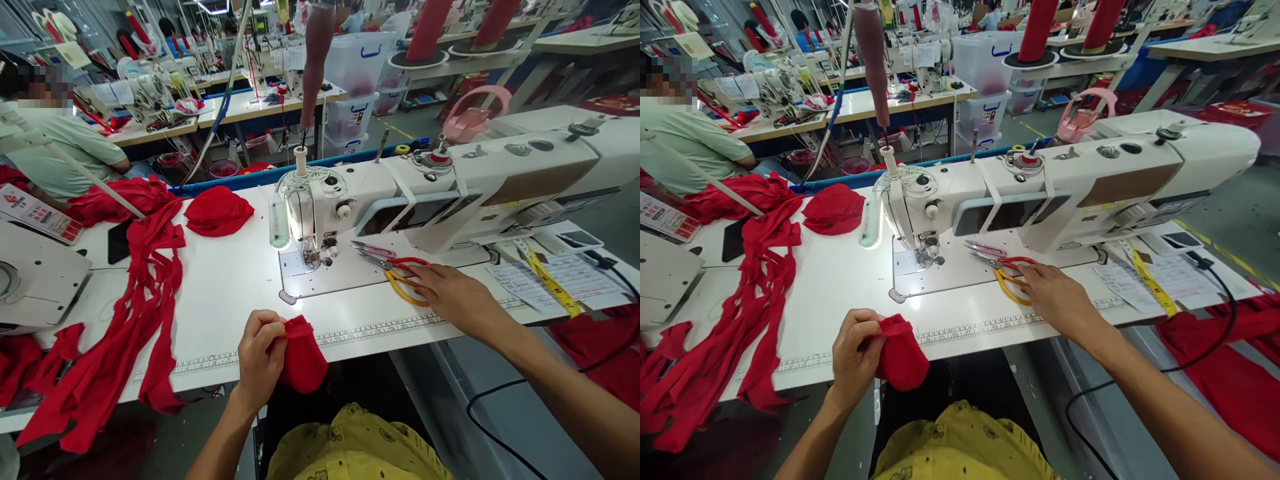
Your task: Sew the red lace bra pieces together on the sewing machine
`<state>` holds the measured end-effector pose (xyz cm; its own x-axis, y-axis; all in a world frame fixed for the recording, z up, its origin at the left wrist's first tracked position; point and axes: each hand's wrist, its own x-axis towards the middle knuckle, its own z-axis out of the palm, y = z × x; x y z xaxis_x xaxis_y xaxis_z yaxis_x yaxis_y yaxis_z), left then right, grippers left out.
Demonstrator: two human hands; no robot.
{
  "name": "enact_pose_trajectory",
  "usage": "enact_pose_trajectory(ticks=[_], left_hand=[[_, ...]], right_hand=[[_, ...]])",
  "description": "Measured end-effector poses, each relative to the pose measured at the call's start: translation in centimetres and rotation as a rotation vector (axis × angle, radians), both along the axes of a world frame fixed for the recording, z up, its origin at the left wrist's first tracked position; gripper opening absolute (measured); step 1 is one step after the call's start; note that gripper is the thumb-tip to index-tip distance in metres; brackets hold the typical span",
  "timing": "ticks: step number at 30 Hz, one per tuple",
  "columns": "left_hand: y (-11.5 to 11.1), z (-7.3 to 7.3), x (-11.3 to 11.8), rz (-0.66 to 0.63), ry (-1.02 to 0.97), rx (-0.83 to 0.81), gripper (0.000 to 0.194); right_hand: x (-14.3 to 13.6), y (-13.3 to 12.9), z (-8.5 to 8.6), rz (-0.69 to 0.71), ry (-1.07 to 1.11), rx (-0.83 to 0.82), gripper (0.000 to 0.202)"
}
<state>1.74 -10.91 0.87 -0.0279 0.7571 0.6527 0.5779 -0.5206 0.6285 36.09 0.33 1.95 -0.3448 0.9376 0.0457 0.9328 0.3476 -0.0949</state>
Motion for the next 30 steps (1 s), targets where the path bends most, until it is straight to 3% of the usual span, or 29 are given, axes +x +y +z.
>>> enact_pose_trajectory(ticks=[4,7,12,15,19,30], left_hand=[[0.3,-0.1,0.2,-0.032,-0.031,-0.050,0.025],[0.2,0.0,0.3,-0.042,-0.078,-0.081,0.023],[0.3,0.3,0.3,-0.077,-0.084,-0.091,0.021],[0.4,0.5,0.5,-0.072,-0.036,-0.069,0.021],[0.4,0.7,0.6,-0.062,0.006,-0.011,0.024],[0.3,0.7,0.2,-0.106,0.030,0.048,0.035]], right_hand=[[0.3,1.1,0.1,0.027,-0.052,-0.026,0.039],[-0.1,1.4,0.3,0.096,-0.007,0.050,0.028],[-3.3,-1.0,3.1,0.474,0.181,0.161,0.025],[-5.9,-2.6,5.5,0.616,0.098,0.216,0.034],[-7.7,-3.0,7.4,0.688,-0.002,0.220,0.036],[-8.1,-1.8,9.2,0.753,-0.144,0.100,0.029]])
